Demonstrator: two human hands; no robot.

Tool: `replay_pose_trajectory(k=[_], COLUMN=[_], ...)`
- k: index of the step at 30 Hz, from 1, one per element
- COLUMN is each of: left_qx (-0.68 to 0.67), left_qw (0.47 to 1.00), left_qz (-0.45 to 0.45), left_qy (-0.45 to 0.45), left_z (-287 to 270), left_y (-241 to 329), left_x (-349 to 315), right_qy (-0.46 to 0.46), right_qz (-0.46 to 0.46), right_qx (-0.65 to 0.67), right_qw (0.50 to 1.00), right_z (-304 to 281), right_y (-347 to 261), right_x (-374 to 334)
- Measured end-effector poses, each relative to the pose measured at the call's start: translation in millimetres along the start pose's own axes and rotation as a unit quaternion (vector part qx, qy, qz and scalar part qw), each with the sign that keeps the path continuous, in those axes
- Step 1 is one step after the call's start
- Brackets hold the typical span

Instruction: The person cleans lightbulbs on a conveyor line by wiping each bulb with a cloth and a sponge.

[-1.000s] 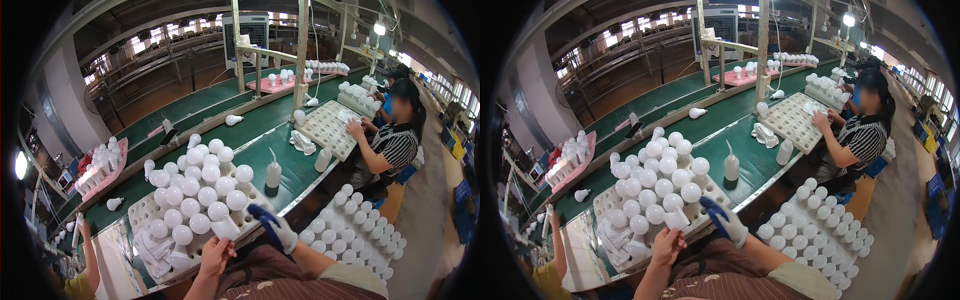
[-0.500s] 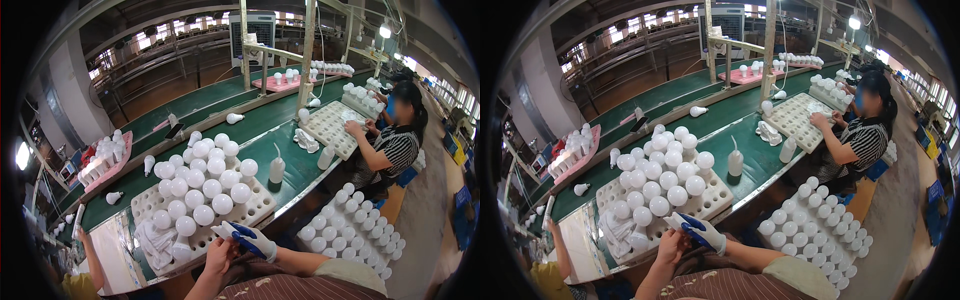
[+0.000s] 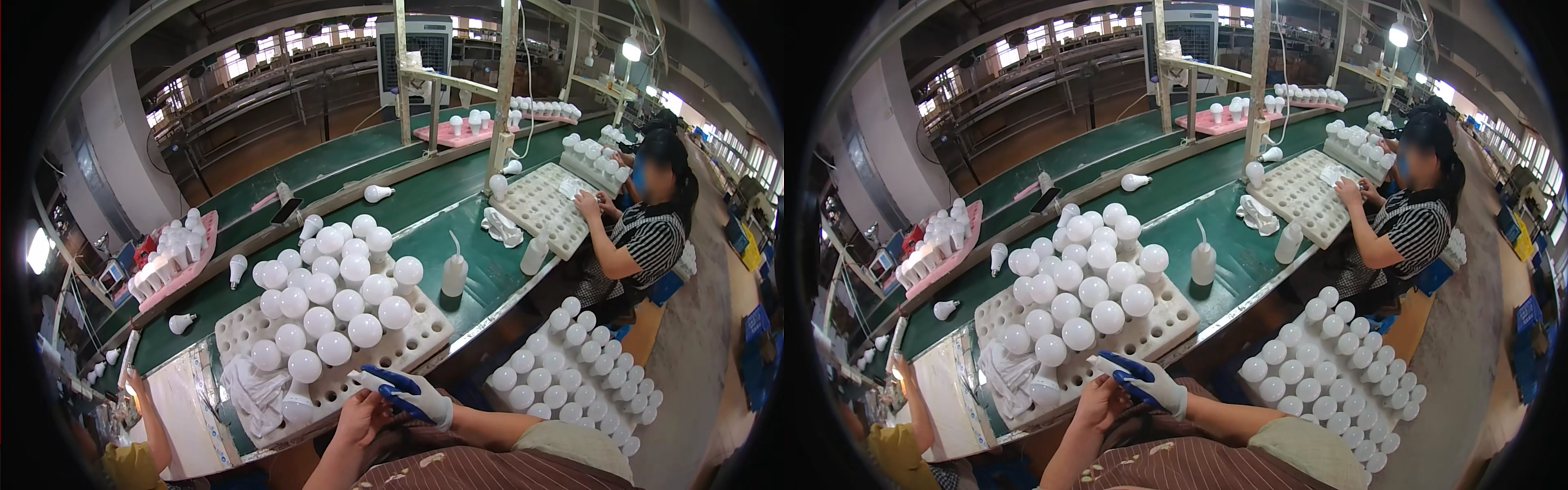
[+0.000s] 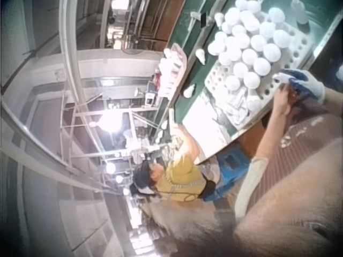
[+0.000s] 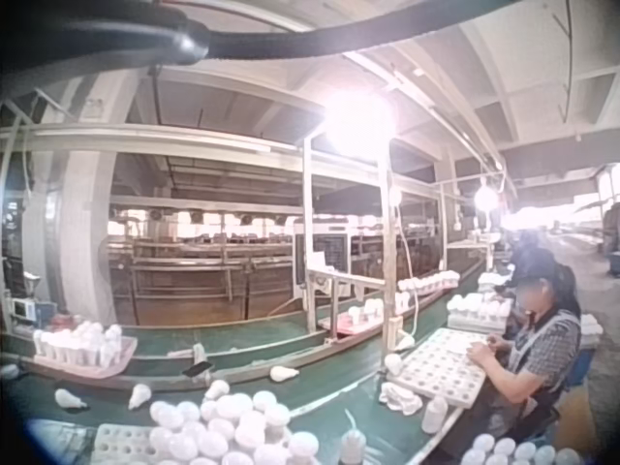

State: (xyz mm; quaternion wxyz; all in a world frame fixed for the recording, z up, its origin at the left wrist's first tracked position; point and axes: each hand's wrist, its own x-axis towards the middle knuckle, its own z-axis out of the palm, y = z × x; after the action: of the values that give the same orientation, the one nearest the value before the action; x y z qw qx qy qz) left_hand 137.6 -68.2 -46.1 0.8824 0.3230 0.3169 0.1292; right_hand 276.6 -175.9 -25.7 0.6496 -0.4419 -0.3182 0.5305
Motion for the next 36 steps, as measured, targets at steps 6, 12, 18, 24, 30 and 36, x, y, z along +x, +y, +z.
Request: replay_pose_trajectory(k=[6, 12, 18, 24, 30, 36], left_qx=[0.349, 0.668, 0.65, 0.59, 0.519, 0.569], left_qw=[0.87, 0.518, 0.562, 0.665, 0.752, 0.704], left_qz=[0.314, 0.407, 0.376, 0.385, 0.362, 0.375], left_qy=[0.15, 0.344, 0.346, 0.249, 0.187, 0.202], left_z=[-19.3, -55.4, -97.0, -70.4, -74.9, -60.7], left_y=[2.6, 29.5, 24.6, 24.2, -5.7, 1.9], left_x=[-36.5, -66.7, -58.5, -108.4, -31.4, -27.8], right_qy=[0.039, 0.058, 0.049, 0.07, 0.063, 0.019], right_qz=[-0.049, -0.021, -0.016, -0.08, -0.148, -0.206], right_qx=[0.013, 0.018, -0.025, -0.161, -0.344, -0.534], right_qw=[0.998, 0.998, 0.998, 0.981, 0.925, 0.82], right_z=[-14.3, -32.9, -22.3, -32.3, -28.1, -13.7], right_y=[-10.2, -11.1, -9.2, -2.7, -2.8, 0.4], right_x=[-1.9, -8.5, -12.7, -23.6, -11.7, 10.5])
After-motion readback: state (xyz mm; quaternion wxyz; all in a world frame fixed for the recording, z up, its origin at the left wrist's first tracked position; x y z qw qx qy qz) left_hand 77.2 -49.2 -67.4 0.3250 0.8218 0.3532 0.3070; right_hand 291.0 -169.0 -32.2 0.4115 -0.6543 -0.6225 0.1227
